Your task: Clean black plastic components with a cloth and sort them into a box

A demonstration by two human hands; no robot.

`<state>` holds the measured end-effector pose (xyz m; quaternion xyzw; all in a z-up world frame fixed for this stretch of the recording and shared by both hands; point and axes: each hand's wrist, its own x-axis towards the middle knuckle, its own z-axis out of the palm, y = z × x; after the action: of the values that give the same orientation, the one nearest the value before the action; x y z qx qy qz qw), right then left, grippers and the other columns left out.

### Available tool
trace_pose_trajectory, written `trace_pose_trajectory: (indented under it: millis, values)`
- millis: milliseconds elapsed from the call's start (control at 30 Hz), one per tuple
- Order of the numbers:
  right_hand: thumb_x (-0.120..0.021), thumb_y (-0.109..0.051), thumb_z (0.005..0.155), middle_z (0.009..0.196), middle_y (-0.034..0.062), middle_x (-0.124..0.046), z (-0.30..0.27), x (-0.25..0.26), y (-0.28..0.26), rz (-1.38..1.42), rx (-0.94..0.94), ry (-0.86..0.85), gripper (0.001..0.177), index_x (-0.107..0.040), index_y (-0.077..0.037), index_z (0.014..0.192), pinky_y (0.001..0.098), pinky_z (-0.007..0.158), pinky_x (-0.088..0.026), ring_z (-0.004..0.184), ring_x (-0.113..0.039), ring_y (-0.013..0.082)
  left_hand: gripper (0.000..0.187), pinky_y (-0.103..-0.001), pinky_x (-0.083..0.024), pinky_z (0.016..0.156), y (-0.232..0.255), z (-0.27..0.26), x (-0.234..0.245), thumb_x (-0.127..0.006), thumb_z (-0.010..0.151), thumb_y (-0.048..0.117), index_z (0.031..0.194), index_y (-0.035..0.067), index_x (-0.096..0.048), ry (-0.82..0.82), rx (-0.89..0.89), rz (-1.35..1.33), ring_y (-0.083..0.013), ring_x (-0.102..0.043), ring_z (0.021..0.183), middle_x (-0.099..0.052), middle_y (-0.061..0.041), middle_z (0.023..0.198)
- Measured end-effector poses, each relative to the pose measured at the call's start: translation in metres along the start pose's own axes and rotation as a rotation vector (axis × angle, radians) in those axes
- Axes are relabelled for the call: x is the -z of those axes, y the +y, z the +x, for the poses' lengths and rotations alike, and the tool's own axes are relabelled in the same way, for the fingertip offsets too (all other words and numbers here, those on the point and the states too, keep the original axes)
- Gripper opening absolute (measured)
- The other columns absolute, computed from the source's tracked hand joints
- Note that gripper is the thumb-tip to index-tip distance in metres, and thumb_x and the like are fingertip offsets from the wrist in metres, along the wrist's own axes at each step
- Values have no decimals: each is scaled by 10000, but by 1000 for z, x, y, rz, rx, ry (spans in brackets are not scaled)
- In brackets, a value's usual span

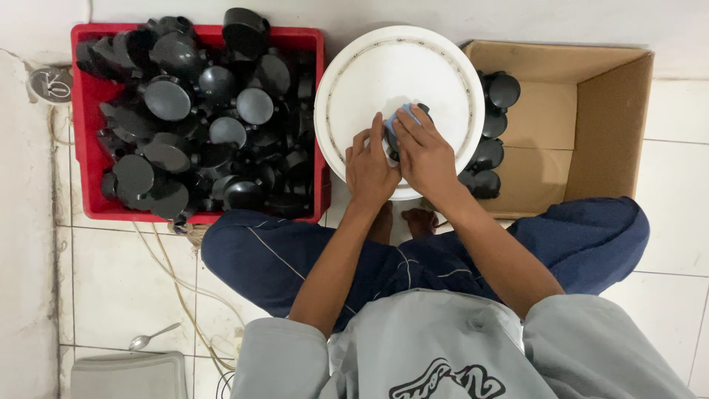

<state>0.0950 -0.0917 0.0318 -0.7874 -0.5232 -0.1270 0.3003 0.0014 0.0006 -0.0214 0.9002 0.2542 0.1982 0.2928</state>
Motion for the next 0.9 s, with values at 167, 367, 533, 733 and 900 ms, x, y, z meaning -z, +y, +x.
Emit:
trace_pose_trajectory:
  millis: [167,367,533,733,900]
  values:
    - [-599,4,924,1305,181,-639,-25,6,-20,-6,-47,74,297,-679,31,1209,417,1059,-466,1269,-544,389,959,-436,-411,922,4,1,7,-769,711,269,1533,95,-307,-31,-4,-22,-278,-503,1261,-655,-69,1317]
    - [-624,26,895,1280,214,-638,-31,0,-8,4,-145,178,323,-671,61,1213,442,1018,-490,1234,-553,423,981,-443,-405,934,11,4,17,-814,693,279,1520,82,-326,-37,22,-26,-295,-500,1269,-654,-86,1317]
    - [-652,-50,903,1215,165,-686,-4,-6,9,-27,-184,141,281,-718,17,1168,398,969,-519,1178,-607,380,988,-436,-415,929,11,4,15,-821,680,282,1518,90,-334,-4,-20,-33,-287,-509,1256,-645,-69,1330]
    - [-663,-85,902,1214,115,-700,-7,-10,0,-24,-75,57,264,-732,-46,1154,379,1019,-498,1217,-594,339,836,-428,-447,876,9,3,7,-745,787,316,1501,92,-371,86,-37,-4,-267,-546,1205,-692,-46,1235]
    - [-656,-52,912,1236,116,-694,-27,3,-21,-43,-30,105,233,-731,-29,1132,362,1040,-485,1238,-591,315,958,-439,-421,890,6,2,7,-736,723,203,1550,75,-270,17,-37,-27,-299,-514,1237,-656,-77,1314]
